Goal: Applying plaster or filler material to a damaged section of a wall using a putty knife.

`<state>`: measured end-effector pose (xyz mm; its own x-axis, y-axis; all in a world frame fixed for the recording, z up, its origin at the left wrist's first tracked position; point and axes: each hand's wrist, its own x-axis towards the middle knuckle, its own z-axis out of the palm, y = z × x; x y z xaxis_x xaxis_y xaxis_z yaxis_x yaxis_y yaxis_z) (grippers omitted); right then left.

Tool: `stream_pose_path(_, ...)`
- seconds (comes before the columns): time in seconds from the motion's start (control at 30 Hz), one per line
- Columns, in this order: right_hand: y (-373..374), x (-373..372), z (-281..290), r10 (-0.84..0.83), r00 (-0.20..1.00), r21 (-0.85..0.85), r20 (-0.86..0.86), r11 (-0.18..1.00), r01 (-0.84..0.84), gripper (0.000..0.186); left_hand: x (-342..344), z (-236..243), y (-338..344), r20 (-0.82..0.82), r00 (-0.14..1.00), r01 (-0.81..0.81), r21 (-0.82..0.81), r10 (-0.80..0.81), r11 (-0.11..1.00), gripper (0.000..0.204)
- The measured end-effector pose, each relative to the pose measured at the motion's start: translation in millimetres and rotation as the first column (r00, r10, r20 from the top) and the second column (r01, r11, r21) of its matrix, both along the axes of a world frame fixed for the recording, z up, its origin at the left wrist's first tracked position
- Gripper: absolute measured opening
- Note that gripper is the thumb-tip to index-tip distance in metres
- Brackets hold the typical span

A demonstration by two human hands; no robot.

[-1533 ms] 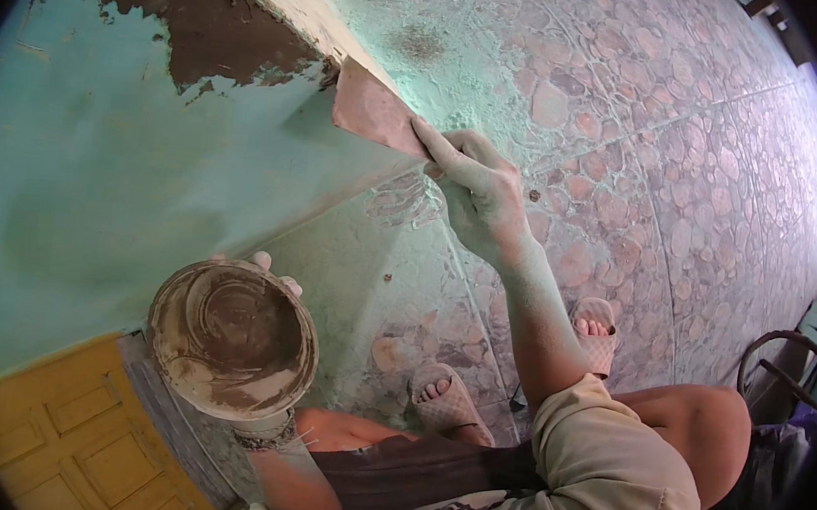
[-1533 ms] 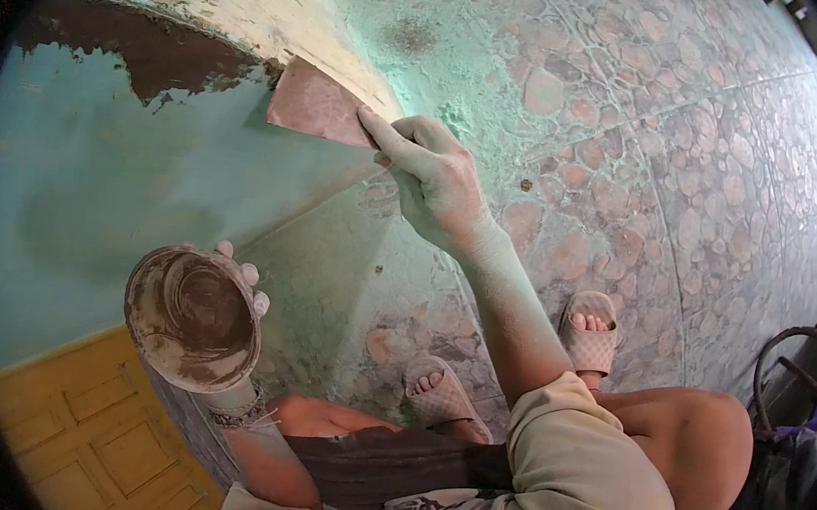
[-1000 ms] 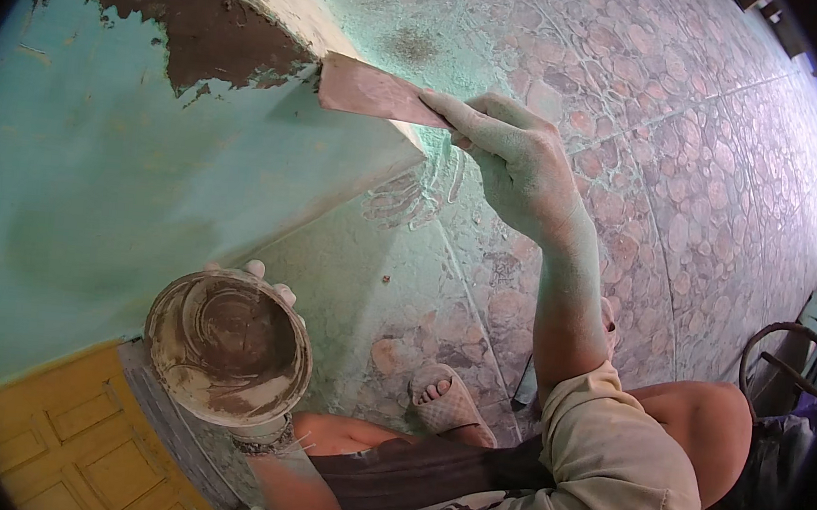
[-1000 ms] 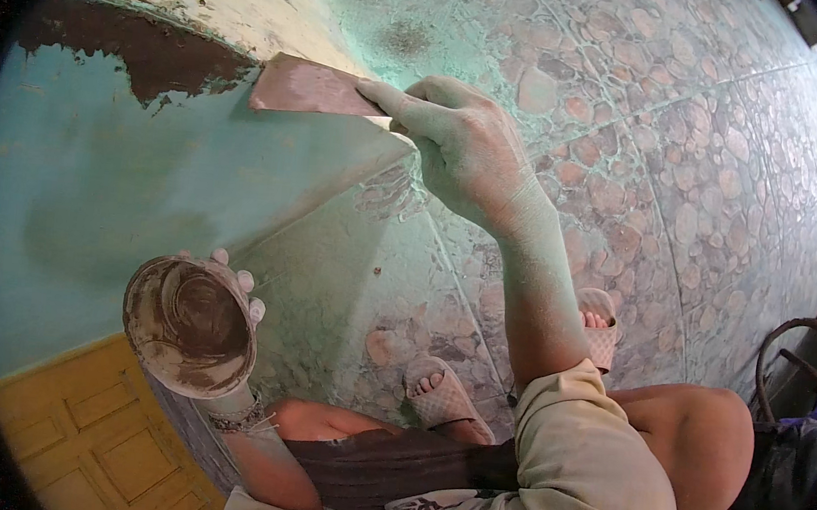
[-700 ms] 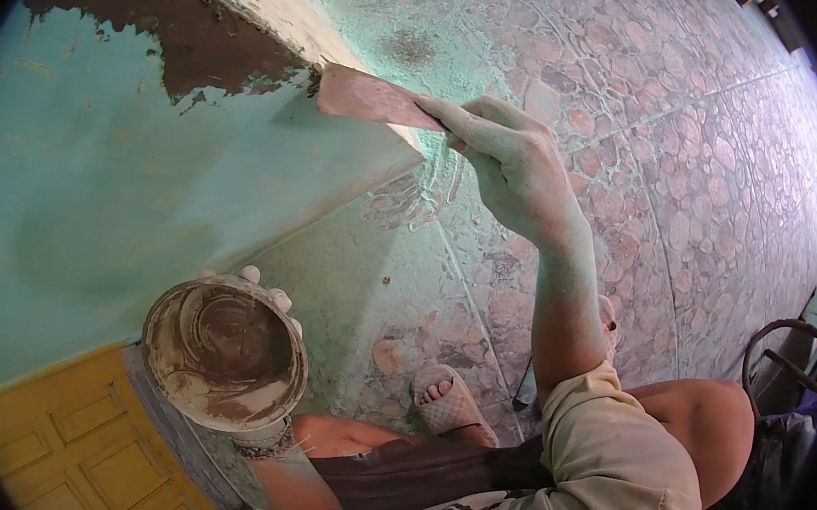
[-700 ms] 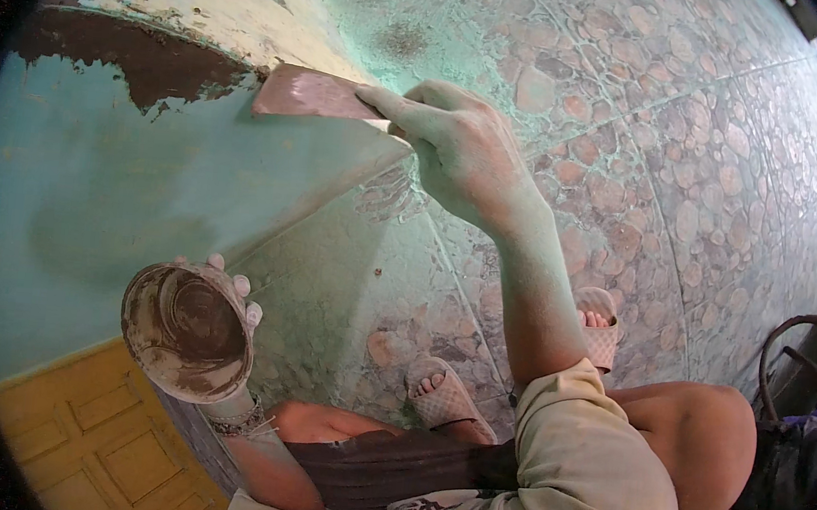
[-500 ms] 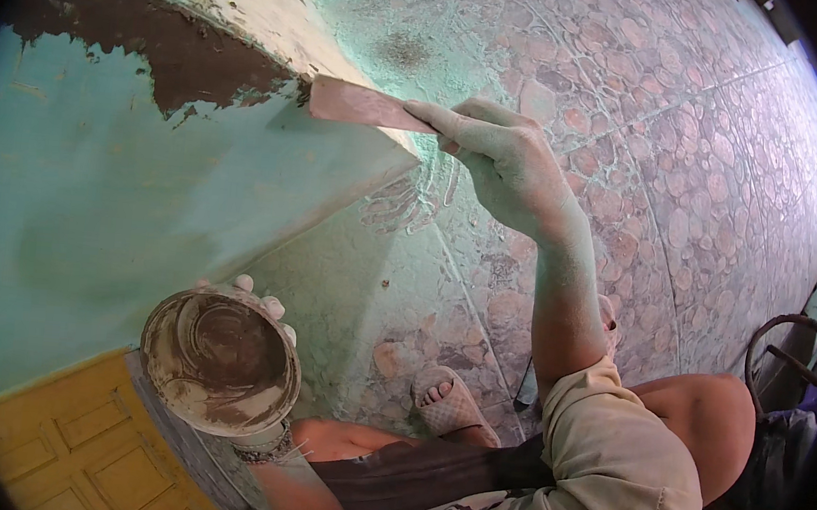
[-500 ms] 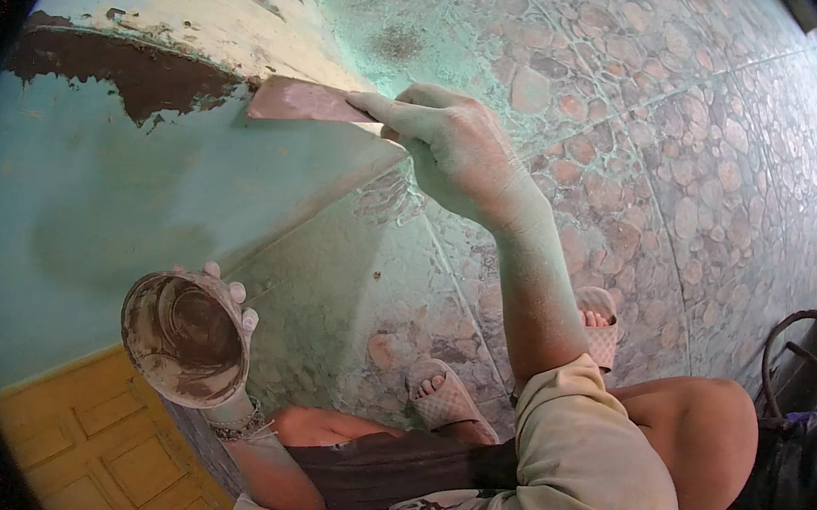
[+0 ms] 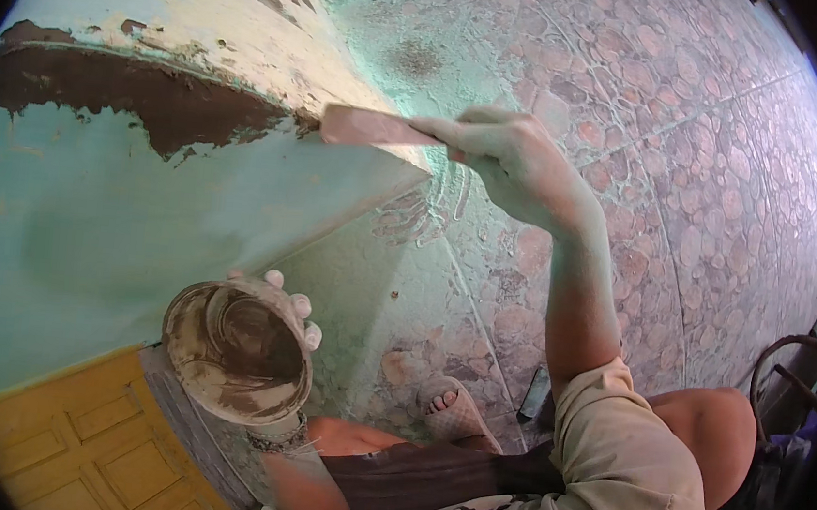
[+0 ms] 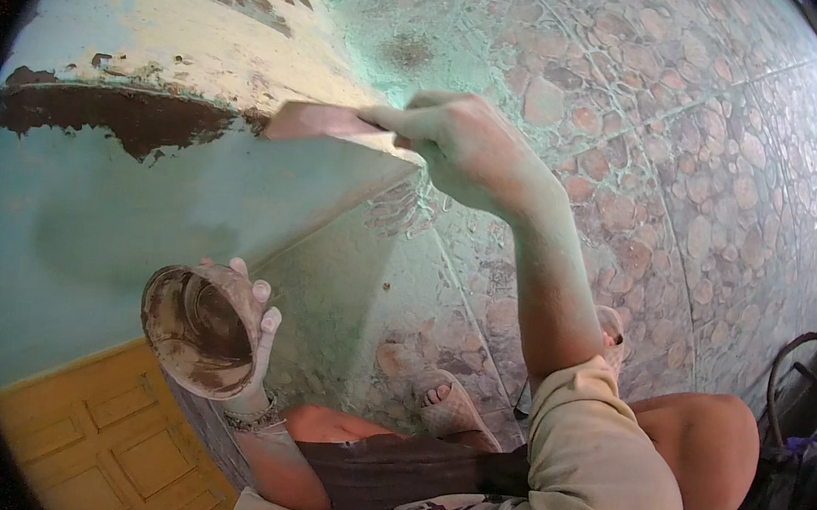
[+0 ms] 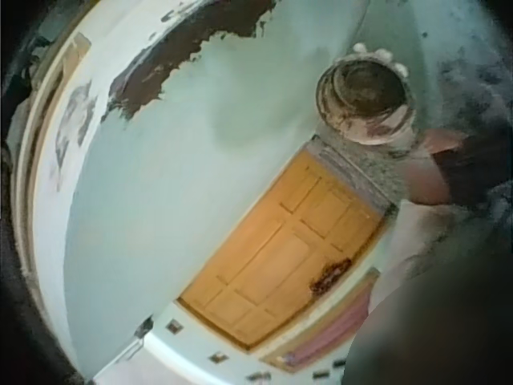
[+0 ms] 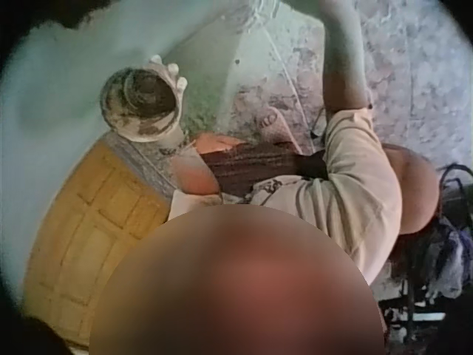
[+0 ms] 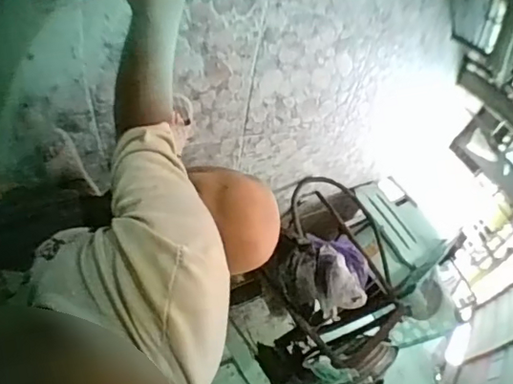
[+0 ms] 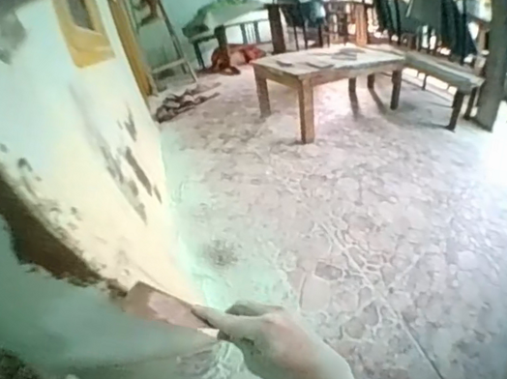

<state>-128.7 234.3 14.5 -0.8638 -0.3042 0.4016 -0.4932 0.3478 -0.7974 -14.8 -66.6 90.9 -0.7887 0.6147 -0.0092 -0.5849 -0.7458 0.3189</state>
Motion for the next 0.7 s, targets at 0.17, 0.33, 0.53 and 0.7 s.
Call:
stream_pose_path(0.17,13.5,10.5,4.0,0.039,0.996,0.094,0.076,0.995,-0.046,0.047,-1.6,-3.6,21.8,0.135,0.979,-0.162,0.082,0.150,0.983,0.070)
stream_pose_path(0.33,11.4,-10.9,46.7,-0.111,0.988,-0.049,-0.109,0.993,0.106,0.045,6.5,-10.0,29.3,0.046,0.897,-0.411,-0.277,0.439,0.869,0.065)
stream_pose_path(0.53,-0.8,-57.4,100.1,-0.079,0.930,-0.107,-0.359,0.993,0.043,0.043,13.8,-38.6,17.5,0.105,0.819,-0.481,-0.410,0.564,0.775,0.068)
stream_pose_path(0.7,-12.8,-74.1,123.4,-0.078,0.880,-0.066,-0.469,0.996,0.054,0.045,11.3,-34.5,20.5,0.081,0.819,-0.478,-0.451,0.568,0.754,0.069)
